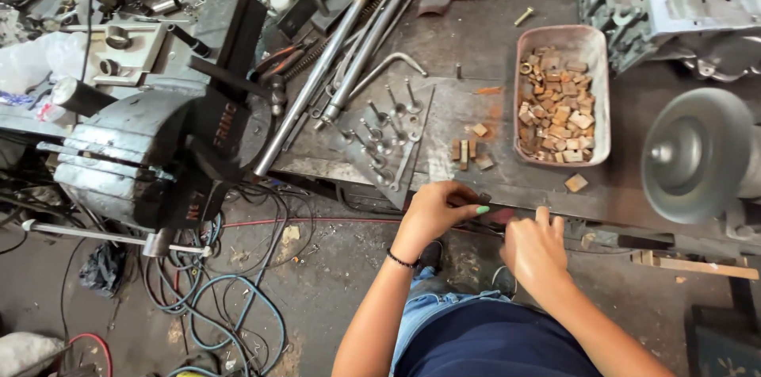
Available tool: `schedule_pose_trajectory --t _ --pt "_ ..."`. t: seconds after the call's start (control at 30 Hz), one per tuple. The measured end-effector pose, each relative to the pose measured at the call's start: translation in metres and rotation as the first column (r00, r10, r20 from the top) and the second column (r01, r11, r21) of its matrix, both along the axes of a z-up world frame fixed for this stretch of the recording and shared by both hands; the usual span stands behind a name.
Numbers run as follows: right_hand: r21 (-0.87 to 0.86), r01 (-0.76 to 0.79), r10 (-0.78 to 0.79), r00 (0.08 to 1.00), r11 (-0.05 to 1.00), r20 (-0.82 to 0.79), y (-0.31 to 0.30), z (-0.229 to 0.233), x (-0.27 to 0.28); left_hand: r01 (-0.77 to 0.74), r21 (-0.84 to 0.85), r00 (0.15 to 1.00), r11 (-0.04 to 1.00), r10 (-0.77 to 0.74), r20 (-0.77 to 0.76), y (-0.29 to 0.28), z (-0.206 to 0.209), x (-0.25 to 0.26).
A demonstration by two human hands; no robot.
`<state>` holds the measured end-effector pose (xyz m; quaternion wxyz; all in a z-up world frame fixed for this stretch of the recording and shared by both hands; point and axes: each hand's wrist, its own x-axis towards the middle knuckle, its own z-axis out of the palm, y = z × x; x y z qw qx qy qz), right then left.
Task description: The person uses pliers to hold small metal pieces against a rotating grinding wheel to smooth or shape them. They repeatedly pick up pieces from a tray, grind them, and place them back down on the workbench.
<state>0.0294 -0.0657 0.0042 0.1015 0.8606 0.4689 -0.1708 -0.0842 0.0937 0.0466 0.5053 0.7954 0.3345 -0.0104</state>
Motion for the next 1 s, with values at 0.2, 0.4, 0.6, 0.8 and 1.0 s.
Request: schedule_pose_trajectory --t 0.2,0.4,0.6,0.8,1.0 --pt "0.016 0.0 -0.001 0.999 1.0 0.038 0.019 0.002 -0.014 0.04 0.073 0.997 0.996 -0.035 -0.065 0.022 -0.028 0.007" --pt "0.154 0.03 -0.056 0.984 0.988 0.17 0.018 -0.015 -0.014 0.039 0.012 0.999 0.999 -0.039 -0.016 0.046 -0.027 0.015" --pt "-0.009 0.22 -0.217 0.952 0.975 -0.216 0.015 -0.023 -0.001 -0.1 -0.118 0.984 0.988 0.116 0.133 0.067 -0.041 0.038" --pt "-0.037 0.274 -0.25 0.804 0.961 -0.54 0.008 0.033 -0.007 -0.043 0.289 0.997 0.956 0.06 -0.051 0.088 -0.059 0.034" --pt "0.057 0.303 -0.187 0.714 0.951 -0.675 -0.047 -0.017 0.002 0.015 0.61 0.979 0.793 0.112 -0.169 0.075 -0.112 0.037"
